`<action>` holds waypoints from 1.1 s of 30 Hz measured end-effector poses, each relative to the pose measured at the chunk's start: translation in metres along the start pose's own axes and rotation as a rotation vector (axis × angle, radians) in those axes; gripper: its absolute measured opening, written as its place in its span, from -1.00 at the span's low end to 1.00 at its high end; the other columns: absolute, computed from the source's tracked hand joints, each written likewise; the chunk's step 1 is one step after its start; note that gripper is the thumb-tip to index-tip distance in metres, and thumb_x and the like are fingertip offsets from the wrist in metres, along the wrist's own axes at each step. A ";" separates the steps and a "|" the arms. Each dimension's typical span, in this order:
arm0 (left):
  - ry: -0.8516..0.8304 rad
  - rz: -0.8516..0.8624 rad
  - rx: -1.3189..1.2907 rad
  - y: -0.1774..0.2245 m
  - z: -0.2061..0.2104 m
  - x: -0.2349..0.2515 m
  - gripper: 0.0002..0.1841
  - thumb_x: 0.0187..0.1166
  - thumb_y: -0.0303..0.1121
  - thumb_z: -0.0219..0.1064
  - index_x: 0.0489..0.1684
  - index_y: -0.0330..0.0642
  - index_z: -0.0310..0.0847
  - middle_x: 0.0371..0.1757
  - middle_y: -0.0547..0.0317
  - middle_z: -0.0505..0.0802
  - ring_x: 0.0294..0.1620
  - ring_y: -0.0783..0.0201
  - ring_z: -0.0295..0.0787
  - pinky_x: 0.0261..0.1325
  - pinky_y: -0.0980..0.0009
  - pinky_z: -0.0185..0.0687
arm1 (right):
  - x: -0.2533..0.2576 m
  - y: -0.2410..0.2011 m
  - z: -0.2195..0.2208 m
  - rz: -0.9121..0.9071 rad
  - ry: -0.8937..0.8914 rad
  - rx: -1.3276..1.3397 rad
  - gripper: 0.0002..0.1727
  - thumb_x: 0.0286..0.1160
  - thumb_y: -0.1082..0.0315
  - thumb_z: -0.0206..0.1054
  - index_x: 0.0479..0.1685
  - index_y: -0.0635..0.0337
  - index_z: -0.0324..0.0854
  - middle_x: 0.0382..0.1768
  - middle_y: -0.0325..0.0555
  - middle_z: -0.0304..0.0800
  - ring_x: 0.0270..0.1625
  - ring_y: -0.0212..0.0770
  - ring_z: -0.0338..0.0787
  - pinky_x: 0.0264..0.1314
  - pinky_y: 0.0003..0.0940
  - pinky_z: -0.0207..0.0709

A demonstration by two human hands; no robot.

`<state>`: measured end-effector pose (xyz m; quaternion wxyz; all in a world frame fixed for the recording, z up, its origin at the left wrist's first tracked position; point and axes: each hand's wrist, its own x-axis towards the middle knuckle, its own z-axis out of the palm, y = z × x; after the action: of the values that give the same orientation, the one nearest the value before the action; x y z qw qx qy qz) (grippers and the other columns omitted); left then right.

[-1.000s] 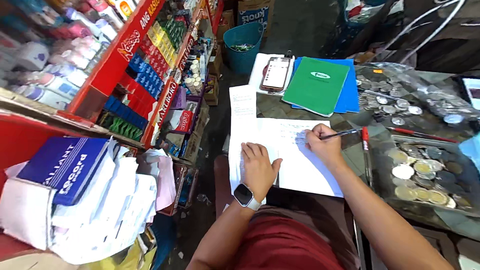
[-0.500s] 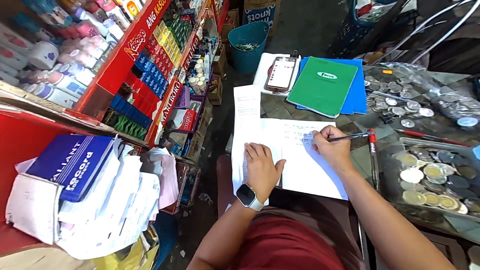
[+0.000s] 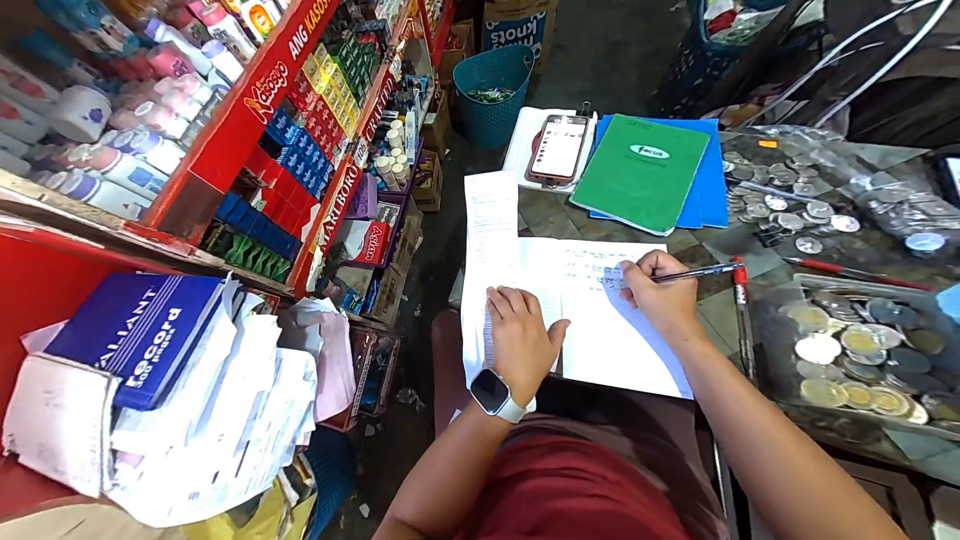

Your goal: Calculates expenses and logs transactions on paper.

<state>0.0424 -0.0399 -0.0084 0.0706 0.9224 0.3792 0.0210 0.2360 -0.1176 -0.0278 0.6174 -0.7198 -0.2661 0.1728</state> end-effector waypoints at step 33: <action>0.010 0.003 -0.014 0.000 0.000 -0.001 -0.12 0.63 0.30 0.05 0.43 -0.52 0.53 0.50 -0.62 0.56 0.59 -0.54 0.42 0.60 -0.18 0.35 | 0.001 0.000 0.000 0.002 0.000 0.010 -0.68 0.50 0.53 0.28 -0.57 0.03 0.33 -0.75 -0.46 0.44 -0.75 -0.57 0.53 -0.66 -0.67 0.50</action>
<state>0.0419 -0.0408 -0.0087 0.0753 0.9224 0.3778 0.0282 0.2363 -0.1171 -0.0273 0.6210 -0.7169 -0.2645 0.1746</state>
